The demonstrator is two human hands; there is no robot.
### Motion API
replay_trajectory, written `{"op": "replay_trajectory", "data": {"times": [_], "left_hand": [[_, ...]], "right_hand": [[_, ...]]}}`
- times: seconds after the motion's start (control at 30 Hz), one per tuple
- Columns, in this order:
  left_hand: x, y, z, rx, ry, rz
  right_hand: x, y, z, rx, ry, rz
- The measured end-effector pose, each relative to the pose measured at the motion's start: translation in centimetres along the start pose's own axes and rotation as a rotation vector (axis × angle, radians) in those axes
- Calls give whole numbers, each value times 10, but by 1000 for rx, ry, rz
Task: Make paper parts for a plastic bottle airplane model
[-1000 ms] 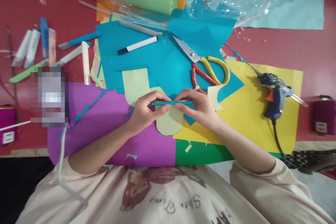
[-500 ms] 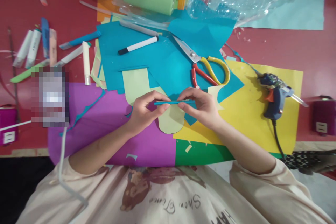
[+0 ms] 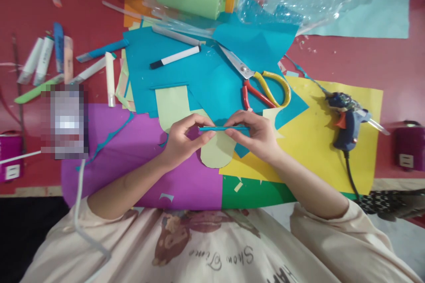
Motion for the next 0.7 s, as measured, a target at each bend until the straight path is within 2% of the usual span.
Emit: {"op": "replay_trajectory", "data": {"times": [0.17,0.47,0.7], "left_hand": [[-1,-1,-4,54,33,-23],[-3,-2,-5,72,101,-75],[-2,-1,-1,21,112,-69]], "right_hand": [[-1,0,2,-26,9,-12],[-1,0,2,-18,8,-3],[0,-1,1,21,8,15]]}}
Point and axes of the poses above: each hand's wrist, its own y-axis away from the middle knuckle, its own x-axis out of the palm, z = x × y, the point moved 7 cm from there along -y, towards the middle knuckle, and after that the axes turned 5 degrees about x, right-handed, at the moved point
